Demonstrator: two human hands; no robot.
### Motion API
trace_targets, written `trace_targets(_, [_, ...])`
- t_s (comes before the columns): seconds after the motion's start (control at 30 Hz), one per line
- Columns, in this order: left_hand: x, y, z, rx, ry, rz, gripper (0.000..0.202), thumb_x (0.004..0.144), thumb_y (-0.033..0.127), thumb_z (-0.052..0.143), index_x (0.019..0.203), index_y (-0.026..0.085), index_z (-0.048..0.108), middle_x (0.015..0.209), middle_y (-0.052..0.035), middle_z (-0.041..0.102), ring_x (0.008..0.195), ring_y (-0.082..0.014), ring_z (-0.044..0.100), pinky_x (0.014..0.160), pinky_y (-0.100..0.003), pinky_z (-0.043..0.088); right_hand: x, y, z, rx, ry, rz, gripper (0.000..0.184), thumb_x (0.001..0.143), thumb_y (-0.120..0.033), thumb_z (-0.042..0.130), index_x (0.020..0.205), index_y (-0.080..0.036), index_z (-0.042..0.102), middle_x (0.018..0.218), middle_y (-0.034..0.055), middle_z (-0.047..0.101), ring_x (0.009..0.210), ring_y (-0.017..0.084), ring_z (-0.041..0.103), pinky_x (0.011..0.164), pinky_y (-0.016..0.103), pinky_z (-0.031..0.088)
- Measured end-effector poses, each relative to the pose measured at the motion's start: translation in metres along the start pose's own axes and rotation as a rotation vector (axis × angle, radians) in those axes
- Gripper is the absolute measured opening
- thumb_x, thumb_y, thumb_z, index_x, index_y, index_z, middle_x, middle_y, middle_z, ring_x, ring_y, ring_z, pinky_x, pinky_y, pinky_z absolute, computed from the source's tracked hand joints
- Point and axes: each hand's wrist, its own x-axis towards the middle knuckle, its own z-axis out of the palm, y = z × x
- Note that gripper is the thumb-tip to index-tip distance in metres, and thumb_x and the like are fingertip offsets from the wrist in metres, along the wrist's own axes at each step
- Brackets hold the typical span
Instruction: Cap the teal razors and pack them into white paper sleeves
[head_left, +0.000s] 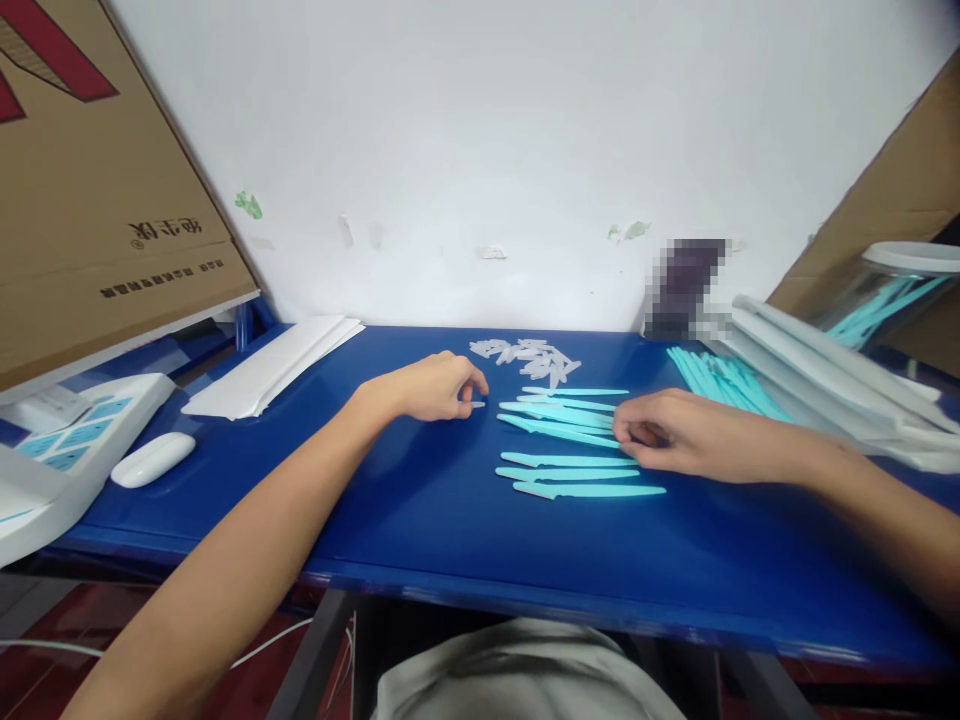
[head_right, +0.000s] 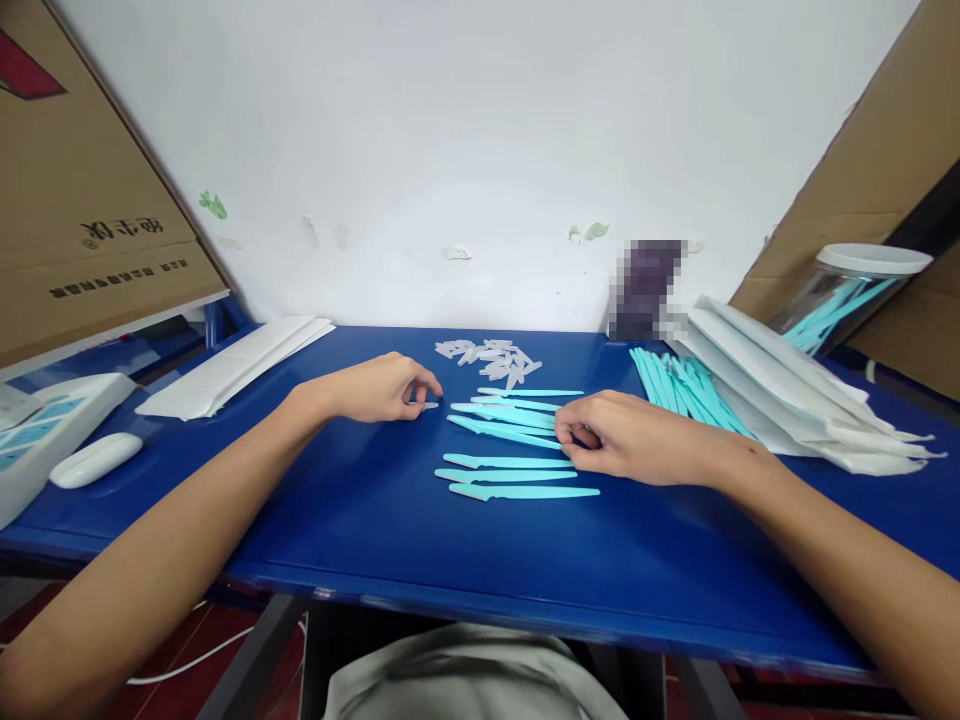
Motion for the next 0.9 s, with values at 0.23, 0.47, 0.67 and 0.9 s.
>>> trace_targets(0.23, [-0.005,0.005,-0.002,-0.063,0.004,0.023,0.035,0.08,0.015,0.056,0.112,0.021,0.07,0.075,0.0005,0.07,0.063,-0.0151,0.062,0.061,-0.026,0.043,-0.001,0.0,-0.001,-0.036,0.108,-0.009,0.019,0.093,-0.036,0.054,0.081,-0.022,0.059,0.072,0.0002,0.063,0.061,0.014,0.052,0.059,0.028,0.038])
trace_targets(0.47, [-0.005,0.01,-0.007,-0.174,-0.011,0.023,0.033,0.077,0.012,0.053,0.098,0.018,0.078,0.085,-0.003,0.077,0.068,-0.0165,0.067,0.061,-0.026,0.048,-0.002,0.007,0.0,-0.019,0.157,-0.01,0.029,0.098,-0.044,0.049,0.098,-0.022,0.068,0.082,0.0037,0.073,0.066,0.017,0.062,0.062,0.029,0.042])
trace_targets(0.67, [-0.005,0.009,-0.005,-0.157,-0.056,0.071,0.024,0.081,0.018,0.065,0.098,0.019,0.082,0.084,-0.0032,0.078,0.067,-0.0155,0.067,0.062,-0.026,0.048,0.0,0.01,0.001,-0.064,0.174,-0.033,0.031,0.101,-0.044,0.046,0.099,-0.021,0.068,0.089,0.0056,0.074,0.071,0.018,0.064,0.065,0.03,0.042])
trace_targets(0.9, [-0.004,0.012,-0.007,-0.165,-0.083,0.083,0.011,0.084,0.029,0.076,0.087,0.02,0.083,0.085,-0.0032,0.078,0.071,-0.0141,0.065,0.063,-0.024,0.045,0.001,0.008,0.0,-0.079,0.17,-0.004,0.024,0.098,-0.042,0.049,0.091,-0.023,0.061,0.076,0.0015,0.068,0.063,0.016,0.058,0.061,0.029,0.038])
